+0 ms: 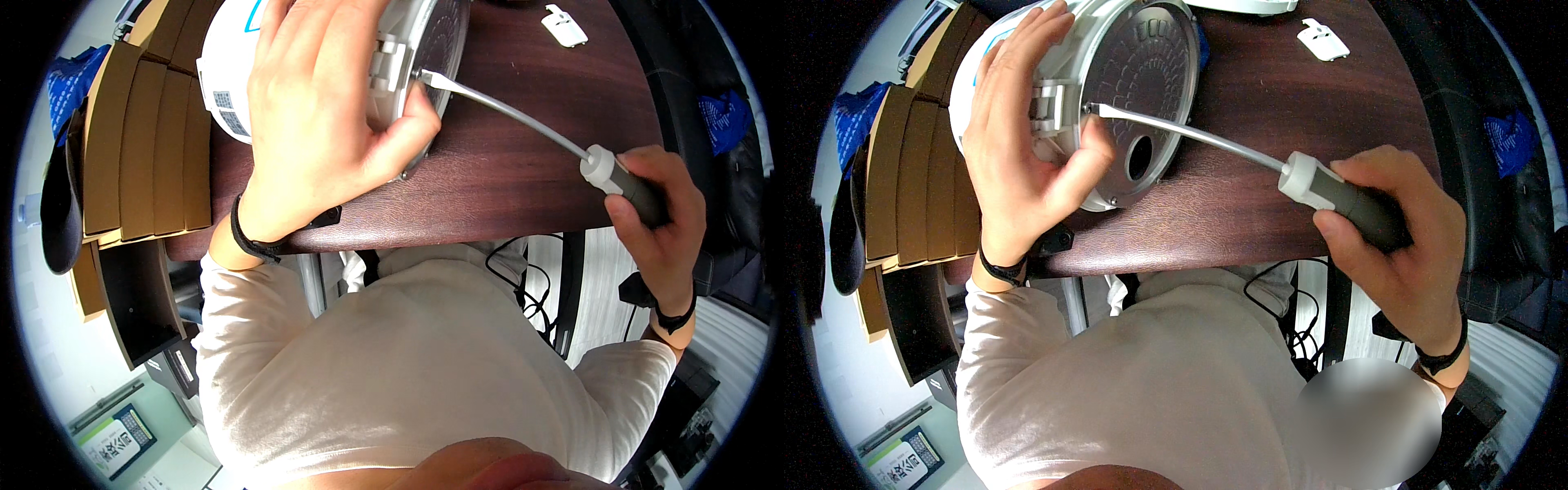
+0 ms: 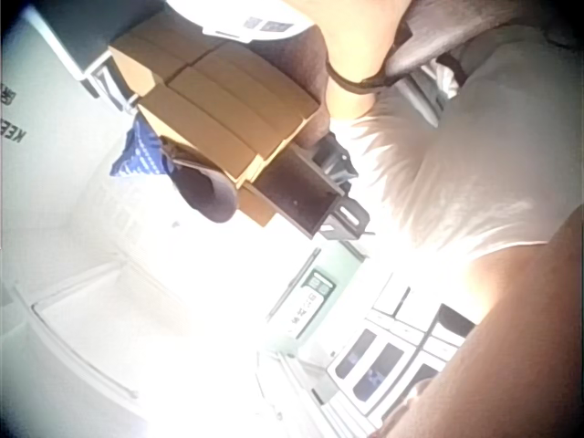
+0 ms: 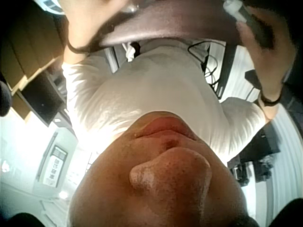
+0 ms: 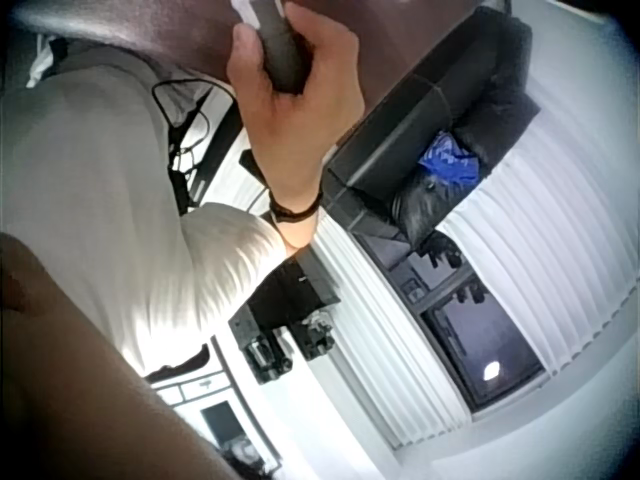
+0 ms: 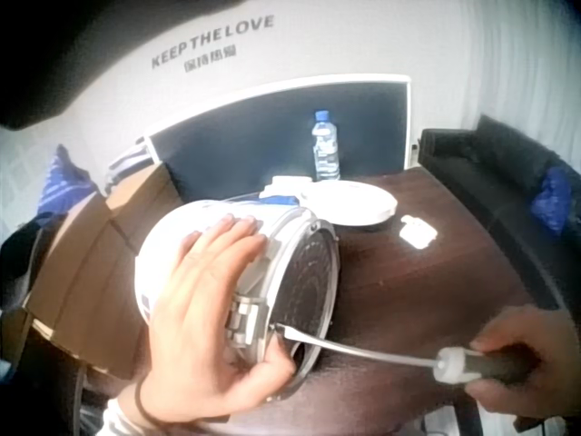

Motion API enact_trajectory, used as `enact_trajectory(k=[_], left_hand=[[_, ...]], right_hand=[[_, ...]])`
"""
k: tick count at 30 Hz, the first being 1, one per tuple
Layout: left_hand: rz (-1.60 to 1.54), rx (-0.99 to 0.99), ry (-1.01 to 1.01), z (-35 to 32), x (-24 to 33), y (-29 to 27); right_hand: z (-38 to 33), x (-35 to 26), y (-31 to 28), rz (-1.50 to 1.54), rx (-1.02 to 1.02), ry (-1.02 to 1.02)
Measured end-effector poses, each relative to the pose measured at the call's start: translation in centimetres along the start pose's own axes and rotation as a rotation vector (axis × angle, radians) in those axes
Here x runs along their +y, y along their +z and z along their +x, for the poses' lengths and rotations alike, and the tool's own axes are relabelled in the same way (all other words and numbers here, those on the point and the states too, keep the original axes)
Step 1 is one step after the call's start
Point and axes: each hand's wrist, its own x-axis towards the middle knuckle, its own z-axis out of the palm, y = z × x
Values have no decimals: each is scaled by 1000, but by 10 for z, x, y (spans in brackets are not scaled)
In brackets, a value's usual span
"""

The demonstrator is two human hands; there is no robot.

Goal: The person assembles a white circular appliance by hand, pressing a clear plastic cover onto the base and securing it with screws. They use a screwdriver to tighten the screws around the perimeter of the cover.

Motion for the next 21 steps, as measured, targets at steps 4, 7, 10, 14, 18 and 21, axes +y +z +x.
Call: enact_trajectory(k=[4,7,10,14,18,21], left_hand=[[23,-30,-22,0,3,-2],[8,-15,-16,1,3,-1],[9,-3,-4,1,2,0],[8,-1,-4,2,3,1],[17,-35,-21,2,5,-2],[-8,-34,-14,3,4,-3]], right_hand=[[1,2,0,-10,-14,-19],[4,6,-3,-85,-2,-63],[6,7,-4,-106,-3,-62],[7,9,1,74,-81,116],[12,10,1,411,-190,358],[17,6,-9,806,-338,708]])
